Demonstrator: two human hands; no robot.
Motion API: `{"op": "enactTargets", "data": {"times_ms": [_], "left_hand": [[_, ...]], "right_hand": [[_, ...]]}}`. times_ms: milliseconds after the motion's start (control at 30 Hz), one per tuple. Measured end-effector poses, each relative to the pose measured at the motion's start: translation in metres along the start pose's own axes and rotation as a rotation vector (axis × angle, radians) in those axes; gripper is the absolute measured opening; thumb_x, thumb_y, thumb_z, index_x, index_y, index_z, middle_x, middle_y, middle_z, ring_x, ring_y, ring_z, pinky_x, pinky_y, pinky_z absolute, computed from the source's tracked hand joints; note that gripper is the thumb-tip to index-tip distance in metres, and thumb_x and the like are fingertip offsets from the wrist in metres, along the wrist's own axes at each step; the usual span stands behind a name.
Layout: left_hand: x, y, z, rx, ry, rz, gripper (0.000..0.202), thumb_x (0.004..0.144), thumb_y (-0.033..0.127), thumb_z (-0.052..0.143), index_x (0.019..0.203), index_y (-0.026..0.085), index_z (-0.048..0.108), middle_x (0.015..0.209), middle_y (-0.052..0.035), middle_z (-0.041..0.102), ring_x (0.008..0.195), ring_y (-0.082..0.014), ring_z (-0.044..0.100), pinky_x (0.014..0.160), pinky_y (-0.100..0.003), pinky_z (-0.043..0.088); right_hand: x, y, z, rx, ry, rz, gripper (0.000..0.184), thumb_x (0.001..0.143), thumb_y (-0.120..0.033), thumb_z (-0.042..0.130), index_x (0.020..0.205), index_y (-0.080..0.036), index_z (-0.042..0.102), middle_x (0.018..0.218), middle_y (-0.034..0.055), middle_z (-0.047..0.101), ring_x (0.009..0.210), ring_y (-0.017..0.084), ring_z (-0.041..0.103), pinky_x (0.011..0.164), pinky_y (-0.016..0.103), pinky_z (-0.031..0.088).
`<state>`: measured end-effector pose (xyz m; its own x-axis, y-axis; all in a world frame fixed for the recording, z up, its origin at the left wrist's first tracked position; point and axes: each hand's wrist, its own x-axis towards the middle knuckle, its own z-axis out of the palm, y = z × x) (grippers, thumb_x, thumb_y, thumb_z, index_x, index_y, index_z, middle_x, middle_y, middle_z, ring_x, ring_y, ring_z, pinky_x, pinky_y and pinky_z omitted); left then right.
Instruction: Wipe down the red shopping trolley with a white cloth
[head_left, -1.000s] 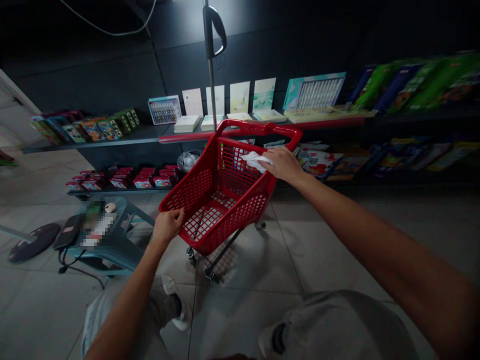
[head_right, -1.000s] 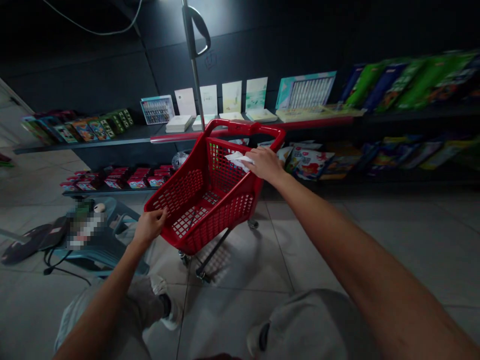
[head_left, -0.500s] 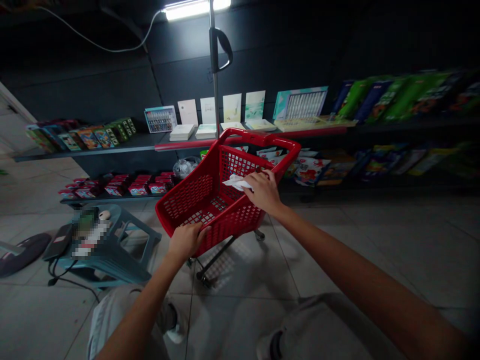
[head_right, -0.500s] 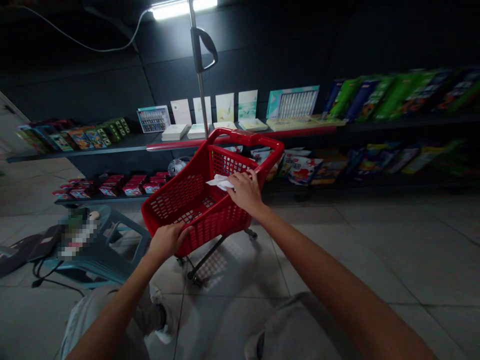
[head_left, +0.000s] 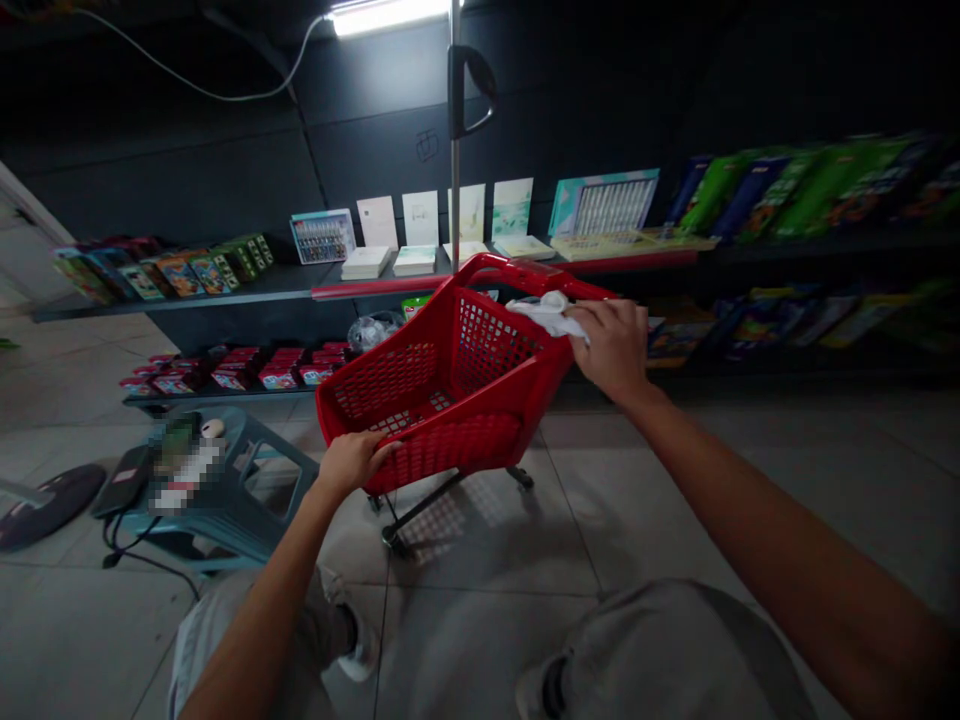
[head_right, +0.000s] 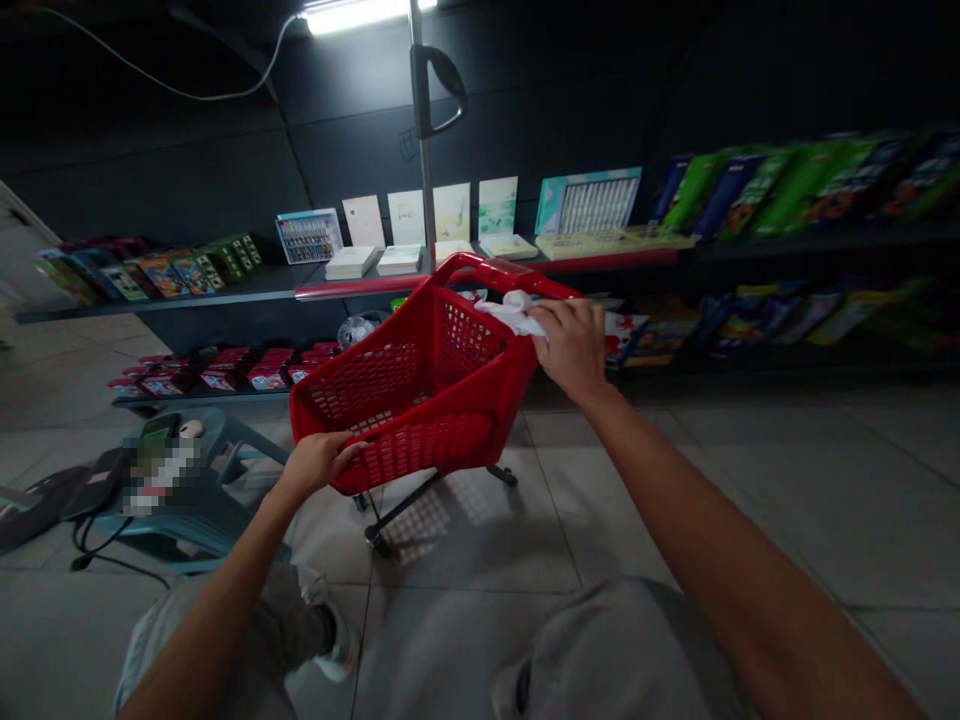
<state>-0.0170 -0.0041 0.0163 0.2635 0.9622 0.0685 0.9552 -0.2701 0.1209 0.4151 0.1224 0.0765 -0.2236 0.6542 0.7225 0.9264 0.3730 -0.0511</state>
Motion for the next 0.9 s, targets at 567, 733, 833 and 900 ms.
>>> {"op": "enactTargets", "data": {"times_ms": [567,733,833,900], "left_hand": [[0.022,-0.004,0.008,-0.056,0.024,0.083,0.058,0.107,0.058,0.032,0.082,0.022,0.070,0.086,-0.0082,0.077,0.081,-0.0198,0.069,0.068,-0.028,0.035],[0.035,-0.002,0.012,-0.117,0.019,0.041,0.069,0.108,0.057,0.019,0.072,0.021,0.066,0.081,-0.0090,0.075,0.077,-0.0199,0.068,0.067,-0.030,0.032],[0.042,-0.001,0.012,-0.109,0.004,-0.025,0.073,0.108,0.058,0.016,0.069,0.020,0.065,0.082,-0.0109,0.075,0.079,-0.0215,0.068,0.067,-0.031,0.032],[0.045,0.000,0.012,-0.114,0.002,-0.039,0.074,0.107,0.059,0.015,0.069,0.020,0.065,0.082,-0.0110,0.075,0.079,-0.0218,0.068,0.067,-0.031,0.032]], "right_hand": [[-0.071,-0.029,0.090,0.269,0.428,0.799,0.047,0.089,-0.029,0.047,0.128,-0.006,0.060,0.121,0.0269,0.064,0.119,0.035,0.063,0.104,0.050,0.050],[-0.085,-0.117,0.113,0.534,0.323,0.762,0.043,0.084,-0.029,0.056,0.122,-0.011,0.065,0.118,0.0196,0.067,0.116,0.031,0.063,0.108,0.048,0.048],[-0.090,-0.180,0.113,0.708,0.277,0.669,0.047,0.087,-0.029,0.057,0.131,-0.012,0.063,0.130,0.0191,0.063,0.125,0.029,0.059,0.114,0.046,0.044],[-0.095,-0.214,0.108,0.769,0.226,0.556,0.052,0.090,-0.029,0.058,0.140,-0.013,0.059,0.140,0.0195,0.057,0.137,0.030,0.052,0.120,0.047,0.039]]}}
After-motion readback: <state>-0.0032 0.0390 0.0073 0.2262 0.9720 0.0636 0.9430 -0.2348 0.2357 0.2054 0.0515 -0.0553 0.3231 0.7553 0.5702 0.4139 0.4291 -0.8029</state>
